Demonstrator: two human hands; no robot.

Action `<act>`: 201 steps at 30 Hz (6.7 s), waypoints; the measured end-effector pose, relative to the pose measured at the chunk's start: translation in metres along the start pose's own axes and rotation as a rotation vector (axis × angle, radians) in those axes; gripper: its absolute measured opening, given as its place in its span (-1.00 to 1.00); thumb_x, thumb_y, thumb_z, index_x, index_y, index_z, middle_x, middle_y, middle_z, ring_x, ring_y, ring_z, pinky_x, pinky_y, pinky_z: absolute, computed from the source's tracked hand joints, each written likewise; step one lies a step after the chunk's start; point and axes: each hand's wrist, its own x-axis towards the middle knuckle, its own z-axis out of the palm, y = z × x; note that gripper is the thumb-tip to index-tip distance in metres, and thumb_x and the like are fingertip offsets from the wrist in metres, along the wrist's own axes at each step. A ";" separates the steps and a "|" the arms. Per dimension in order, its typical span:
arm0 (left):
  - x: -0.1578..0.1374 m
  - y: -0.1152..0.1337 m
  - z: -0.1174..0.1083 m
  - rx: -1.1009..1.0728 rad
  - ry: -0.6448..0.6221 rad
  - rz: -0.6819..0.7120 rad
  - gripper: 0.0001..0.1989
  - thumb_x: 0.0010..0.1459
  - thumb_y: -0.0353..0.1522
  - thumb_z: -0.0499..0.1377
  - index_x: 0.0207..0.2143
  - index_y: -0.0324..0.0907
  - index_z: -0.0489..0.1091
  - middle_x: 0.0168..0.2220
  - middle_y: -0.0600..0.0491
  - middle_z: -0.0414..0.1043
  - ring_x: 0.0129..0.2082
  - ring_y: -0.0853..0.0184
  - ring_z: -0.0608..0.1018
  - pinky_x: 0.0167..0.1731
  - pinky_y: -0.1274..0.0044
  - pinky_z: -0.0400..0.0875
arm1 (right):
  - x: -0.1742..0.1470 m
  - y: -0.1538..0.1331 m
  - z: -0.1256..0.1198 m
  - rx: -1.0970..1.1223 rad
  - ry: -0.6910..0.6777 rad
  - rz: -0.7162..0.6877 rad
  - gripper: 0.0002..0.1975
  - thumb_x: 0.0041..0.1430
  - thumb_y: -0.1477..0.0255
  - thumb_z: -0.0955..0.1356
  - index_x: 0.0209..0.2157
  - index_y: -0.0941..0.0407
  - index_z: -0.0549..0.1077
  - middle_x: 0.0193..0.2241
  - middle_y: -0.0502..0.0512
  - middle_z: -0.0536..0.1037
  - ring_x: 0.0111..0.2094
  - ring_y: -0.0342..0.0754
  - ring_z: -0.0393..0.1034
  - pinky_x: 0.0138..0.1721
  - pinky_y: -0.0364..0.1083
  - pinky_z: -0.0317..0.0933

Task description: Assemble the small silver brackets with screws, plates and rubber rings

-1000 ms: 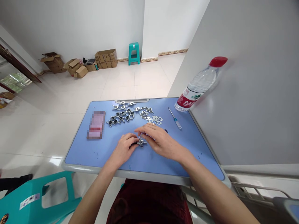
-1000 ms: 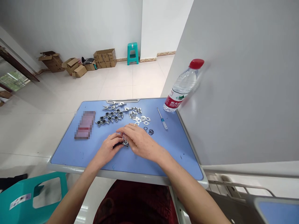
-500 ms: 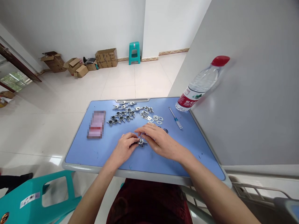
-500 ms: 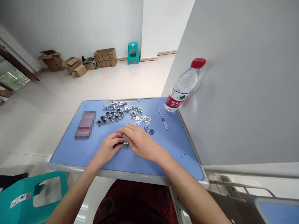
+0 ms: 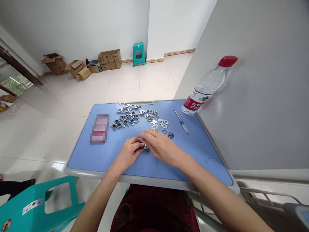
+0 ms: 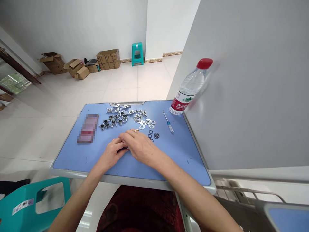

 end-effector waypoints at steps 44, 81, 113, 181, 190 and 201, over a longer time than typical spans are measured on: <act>0.000 0.028 0.010 0.042 0.062 -0.246 -0.86 0.15 -0.39 0.24 -0.24 -0.14 0.35 -0.18 0.04 0.43 -0.15 0.19 0.47 -0.13 0.31 0.35 | -0.002 0.015 0.016 0.001 0.167 0.178 -0.85 0.33 0.44 0.24 -0.12 0.10 0.39 -0.40 0.09 0.56 -0.40 -0.03 0.44 -0.33 -0.07 0.26; 0.006 0.013 0.005 0.135 -0.056 -0.039 -0.78 0.33 -0.48 0.00 -0.21 -0.14 0.43 -0.14 0.02 0.45 -0.14 0.23 0.47 -0.15 0.38 0.30 | 0.002 0.021 0.009 0.086 0.057 0.098 -0.82 0.34 0.53 0.19 -0.08 0.10 0.31 -0.35 0.09 0.53 -0.32 -0.02 0.42 -0.28 -0.07 0.25; 0.007 0.010 0.001 0.181 0.022 -0.060 -0.89 0.29 -0.38 0.13 -0.17 -0.14 0.43 -0.16 0.02 0.45 -0.14 0.23 0.44 -0.14 0.35 0.30 | 0.001 0.025 0.003 0.145 0.139 0.227 -0.82 0.30 0.49 0.20 -0.08 0.09 0.31 -0.38 0.06 0.52 -0.40 -0.05 0.40 -0.32 -0.10 0.22; 0.009 0.011 0.007 0.031 0.097 -0.126 -0.94 0.23 -0.45 0.17 -0.30 -0.15 0.44 -0.24 0.05 0.43 -0.18 0.24 0.44 -0.15 0.37 0.39 | 0.000 0.008 -0.007 0.162 0.095 0.014 -0.72 0.34 0.57 0.12 -0.02 0.09 0.30 -0.29 0.13 0.50 -0.25 0.01 0.34 -0.20 0.01 0.28; 0.009 0.011 0.007 0.056 0.093 -0.126 -0.94 0.20 -0.47 0.20 -0.33 -0.16 0.41 -0.25 0.05 0.42 -0.19 0.23 0.43 -0.18 0.39 0.38 | 0.001 0.008 -0.006 0.135 0.077 -0.007 -0.74 0.34 0.58 0.12 -0.04 0.11 0.30 -0.30 0.14 0.49 -0.29 -0.01 0.33 -0.21 0.00 0.28; 0.012 0.016 0.006 0.026 0.088 -0.139 -0.91 0.19 -0.48 0.18 -0.28 -0.15 0.44 -0.22 0.03 0.45 -0.15 0.21 0.46 -0.11 0.36 0.39 | 0.003 0.011 0.004 -0.012 0.067 -0.052 -0.68 0.31 0.61 0.13 0.05 0.20 0.28 -0.32 0.17 0.49 -0.32 0.01 0.31 -0.26 0.00 0.27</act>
